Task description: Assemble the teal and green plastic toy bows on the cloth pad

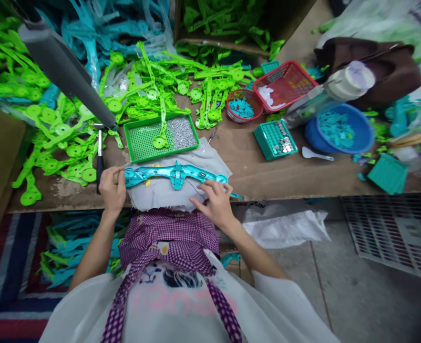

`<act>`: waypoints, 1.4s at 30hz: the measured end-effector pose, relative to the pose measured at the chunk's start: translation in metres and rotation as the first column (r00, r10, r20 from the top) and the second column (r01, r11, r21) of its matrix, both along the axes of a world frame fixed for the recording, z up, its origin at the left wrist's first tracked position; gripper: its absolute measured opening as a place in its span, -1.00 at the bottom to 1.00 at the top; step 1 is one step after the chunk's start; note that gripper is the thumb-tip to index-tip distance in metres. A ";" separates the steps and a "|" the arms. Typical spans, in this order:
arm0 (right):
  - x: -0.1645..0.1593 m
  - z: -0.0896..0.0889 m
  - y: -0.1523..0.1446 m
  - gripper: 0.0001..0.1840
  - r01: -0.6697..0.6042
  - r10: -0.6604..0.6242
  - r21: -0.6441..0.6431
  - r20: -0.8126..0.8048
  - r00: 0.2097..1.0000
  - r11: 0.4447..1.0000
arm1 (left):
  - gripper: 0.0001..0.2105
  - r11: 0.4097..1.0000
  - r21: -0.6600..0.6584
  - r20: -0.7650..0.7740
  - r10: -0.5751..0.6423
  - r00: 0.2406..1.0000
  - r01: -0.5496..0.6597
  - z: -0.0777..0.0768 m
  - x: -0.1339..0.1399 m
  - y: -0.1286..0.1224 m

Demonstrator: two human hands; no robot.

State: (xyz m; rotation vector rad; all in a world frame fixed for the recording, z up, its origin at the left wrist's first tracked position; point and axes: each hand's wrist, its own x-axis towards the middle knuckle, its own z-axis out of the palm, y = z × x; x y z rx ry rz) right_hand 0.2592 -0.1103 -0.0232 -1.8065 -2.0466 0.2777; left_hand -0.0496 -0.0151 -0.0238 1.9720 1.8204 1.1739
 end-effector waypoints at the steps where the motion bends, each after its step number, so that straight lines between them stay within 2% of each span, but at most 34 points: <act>1: -0.002 -0.002 -0.009 -0.65 0.060 -0.060 -0.001 0.030 0.998 0.998 | -0.81 1.000 -0.011 -0.012 -0.006 1.000 0.005 -0.003 -0.004 -0.003; 3: -0.005 -0.007 -0.019 -0.71 0.135 -0.134 -0.016 0.058 0.989 0.991 | -0.81 0.999 -0.027 -0.017 -0.022 1.000 0.021 -0.007 -0.008 -0.007; 6: 0.000 -0.003 -0.012 -0.70 0.165 -0.165 -0.030 -0.011 0.986 0.986 | -0.82 0.999 -0.046 -0.005 -0.025 1.000 0.025 -0.009 -0.007 -0.007; 9: 0.007 0.013 0.015 -0.71 0.162 -0.168 -0.068 -0.094 0.981 0.985 | -0.82 0.991 -0.132 0.028 0.008 1.000 -0.004 -0.010 -0.005 -0.004; 12: 0.008 0.031 0.056 -0.71 0.137 -0.149 -0.138 -0.076 0.986 0.981 | -0.84 0.971 -0.234 0.163 0.086 0.983 -0.046 -0.012 -0.005 -0.001; 14: 0.001 0.042 0.083 -0.70 0.104 -0.119 -0.158 -0.092 0.989 0.982 | -0.82 0.954 -0.294 0.335 0.160 0.928 -0.058 -0.014 -0.010 0.005; 16: -0.011 0.050 0.103 -0.66 0.073 -0.091 -0.115 -0.161 0.983 0.991 | -0.78 0.930 -0.365 0.526 0.230 0.819 -0.026 -0.016 -0.018 0.010; 18: -0.025 0.052 0.110 -0.59 -0.004 -0.007 -0.042 -0.244 0.970 0.999 | -0.73 0.915 -0.402 0.667 0.272 0.694 0.027 -0.014 -0.029 0.014; 20: -0.038 0.045 0.103 -0.54 -0.151 0.139 -0.022 -0.272 0.952 0.988 | -0.70 0.927 -0.373 0.754 0.283 0.593 0.031 -0.010 -0.039 0.013; 22: -0.046 0.029 0.087 -0.47 -0.279 0.256 -0.087 -0.214 0.943 0.956 | -0.70 0.941 -0.337 0.805 0.282 0.523 0.012 -0.001 -0.046 0.008; 23: -0.048 0.019 0.078 -0.41 -0.301 0.279 -0.134 -0.162 0.947 0.944 | -0.71 0.939 -0.341 0.819 0.280 0.501 0.034 0.003 -0.048 0.004; 25: -0.047 0.001 0.061 -0.35 -0.286 0.277 -0.188 -0.073 0.958 0.939 | -0.70 0.907 -0.389 0.827 0.267 0.494 0.161 0.014 -0.050 -0.004; 27: -0.042 -0.011 0.052 -0.34 -0.263 0.263 -0.193 -0.027 0.964 0.945 | -0.65 0.828 -0.447 0.817 0.224 0.532 0.338 0.024 -0.050 -0.014; 29: -0.036 -0.015 0.048 -0.34 -0.257 0.260 -0.186 -0.009 0.966 0.948 | -0.60 0.749 -0.486 0.775 0.131 0.619 0.450 0.031 -0.051 -0.025; 30: -0.033 -0.015 0.047 -0.35 -0.258 0.262 -0.187 -0.004 0.965 0.948 | -0.59 0.734 -0.504 0.717 0.061 0.694 0.456 0.033 -0.051 -0.031; 31: -0.030 -0.014 0.047 -0.35 -0.258 0.262 -0.188 0.000 0.965 0.948 | -0.60 0.744 -0.514 0.618 -0.024 0.786 0.427 0.035 -0.053 -0.038; 32: -0.028 -0.014 0.046 -0.36 -0.256 0.261 -0.186 0.005 0.965 0.949 | -0.62 0.779 -0.507 0.473 -0.109 0.875 0.371 0.036 -0.055 -0.045; 33: -0.026 -0.014 0.046 -0.37 -0.254 0.260 -0.182 0.010 0.966 0.950 | -0.65 0.825 -0.477 0.290 -0.179 0.940 0.304 0.035 -0.058 -0.052; 34: -0.025 -0.015 0.045 -0.37 -0.253 0.259 -0.174 0.016 0.966 0.952 | -0.68 0.866 -0.433 0.098 -0.229 0.968 0.249 0.034 -0.062 -0.058; 36: -0.023 -0.017 0.043 -0.39 -0.252 0.259 -0.154 0.029 0.965 0.955 | -0.73 0.909 -0.353 -0.201 -0.304 0.931 0.220 0.030 -0.072 -0.070; 37: -0.022 -0.018 0.042 -0.39 -0.253 0.261 -0.146 0.035 0.965 0.956 | -0.73 0.912 -0.330 -0.286 -0.343 0.895 0.243 0.026 -0.078 -0.075; 40: -0.020 -0.023 0.040 -0.39 -0.263 0.271 -0.129 0.051 0.961 0.956 | -0.76 0.895 -0.281 -0.372 -0.435 0.820 0.347 0.015 -0.094 -0.084; 42: -0.019 -0.025 0.039 -0.39 -0.259 0.267 -0.116 0.066 0.961 0.959 | -0.73 0.905 -0.242 -0.376 -0.421 0.826 0.351 0.008 -0.100 -0.088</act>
